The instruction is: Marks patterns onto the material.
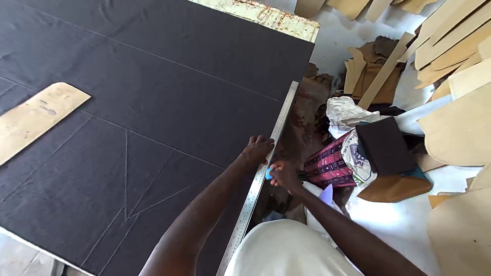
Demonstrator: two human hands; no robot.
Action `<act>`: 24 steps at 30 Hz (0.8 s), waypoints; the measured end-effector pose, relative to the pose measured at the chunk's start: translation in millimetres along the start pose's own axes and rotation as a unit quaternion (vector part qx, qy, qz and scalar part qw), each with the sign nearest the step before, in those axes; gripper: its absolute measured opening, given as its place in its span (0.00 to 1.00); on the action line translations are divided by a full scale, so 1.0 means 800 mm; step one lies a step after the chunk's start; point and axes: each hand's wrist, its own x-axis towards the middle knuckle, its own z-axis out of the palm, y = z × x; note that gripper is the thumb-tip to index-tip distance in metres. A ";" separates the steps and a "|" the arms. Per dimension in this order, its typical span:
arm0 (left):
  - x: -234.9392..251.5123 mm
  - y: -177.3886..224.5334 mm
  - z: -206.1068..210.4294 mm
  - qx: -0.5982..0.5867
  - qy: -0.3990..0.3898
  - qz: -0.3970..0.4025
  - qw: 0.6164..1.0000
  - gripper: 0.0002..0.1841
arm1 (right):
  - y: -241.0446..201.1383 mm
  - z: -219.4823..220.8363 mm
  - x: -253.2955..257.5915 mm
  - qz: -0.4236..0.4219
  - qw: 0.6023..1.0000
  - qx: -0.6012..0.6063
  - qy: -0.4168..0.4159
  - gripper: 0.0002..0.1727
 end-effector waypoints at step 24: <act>-0.136 0.101 0.083 -0.179 0.139 -0.310 0.923 0.26 | 0.150 -0.021 -0.029 0.101 0.925 0.312 -0.191 0.24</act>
